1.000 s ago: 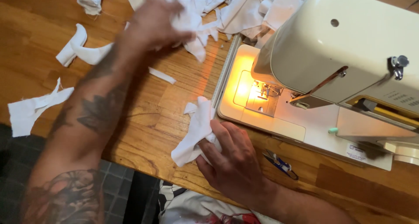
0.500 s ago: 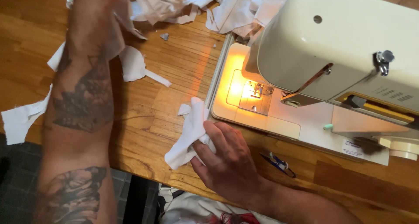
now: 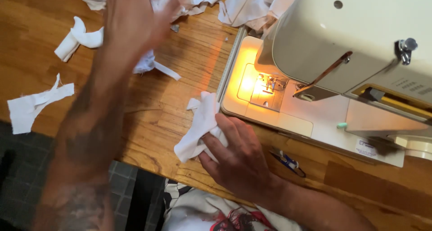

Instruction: Sewing and turning fabric components using a sewing machine and manual manipulation

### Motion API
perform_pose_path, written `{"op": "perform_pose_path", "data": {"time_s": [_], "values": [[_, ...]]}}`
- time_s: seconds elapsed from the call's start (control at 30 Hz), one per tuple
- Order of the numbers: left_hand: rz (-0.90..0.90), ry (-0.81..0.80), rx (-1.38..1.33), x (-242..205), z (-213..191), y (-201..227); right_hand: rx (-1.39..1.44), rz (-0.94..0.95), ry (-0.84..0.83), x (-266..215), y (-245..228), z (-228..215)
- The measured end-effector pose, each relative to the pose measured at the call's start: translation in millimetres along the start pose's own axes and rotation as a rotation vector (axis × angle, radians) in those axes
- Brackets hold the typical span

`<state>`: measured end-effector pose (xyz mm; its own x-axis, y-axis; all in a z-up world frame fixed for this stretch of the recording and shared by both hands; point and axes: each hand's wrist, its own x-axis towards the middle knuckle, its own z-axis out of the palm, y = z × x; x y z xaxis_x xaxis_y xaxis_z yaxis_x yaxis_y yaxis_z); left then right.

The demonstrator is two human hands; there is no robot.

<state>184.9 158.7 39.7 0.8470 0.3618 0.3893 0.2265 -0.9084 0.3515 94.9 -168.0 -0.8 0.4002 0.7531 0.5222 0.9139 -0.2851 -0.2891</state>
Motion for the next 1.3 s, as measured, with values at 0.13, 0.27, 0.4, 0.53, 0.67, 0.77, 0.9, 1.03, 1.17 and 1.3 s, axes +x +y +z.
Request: {"op": "perform_pose_path", "data": {"time_s": [0.13,0.27,0.4,0.53,0.67,0.77,0.9,1.03,1.17,1.3], "values": [[-0.404,-0.874,-0.026,-80.5,-99.7,99.4,-0.090,-0.239,0.028,3.5,2.9,-19.4],[-0.122,-0.936,-0.146,-159.8,-80.4,73.4,-0.156,-0.079,0.120,-16.7,12.8,-15.0],[0.196,-0.196,-0.556,-214.8,-44.6,69.2,0.062,0.020,0.069,-25.0,25.3,-19.5],[-0.031,-0.044,-0.773,-237.4,-35.7,94.8,0.079,-0.071,-0.029,-9.4,25.6,-37.0],[-0.060,0.079,-0.840,-243.1,-11.0,101.4,0.061,-0.072,-0.099,-5.8,29.5,-44.0],[-0.129,0.102,-0.972,-239.6,-6.1,109.4,0.045,-0.063,-0.156,-3.2,33.4,-51.1],[-0.051,0.189,-0.898,-239.2,-10.7,115.8,0.011,-0.034,-0.227,-3.0,37.8,-49.6],[0.117,0.206,-0.861,-235.9,-9.3,113.0,-0.011,0.036,-0.312,5.9,40.1,-44.4],[0.156,0.199,-0.814,-235.1,-16.2,111.9,0.066,0.007,-0.318,7.0,37.1,-39.3],[0.169,0.198,-0.793,-237.9,-15.1,110.5,-0.011,0.009,-0.303,8.0,38.5,-30.7]]}}
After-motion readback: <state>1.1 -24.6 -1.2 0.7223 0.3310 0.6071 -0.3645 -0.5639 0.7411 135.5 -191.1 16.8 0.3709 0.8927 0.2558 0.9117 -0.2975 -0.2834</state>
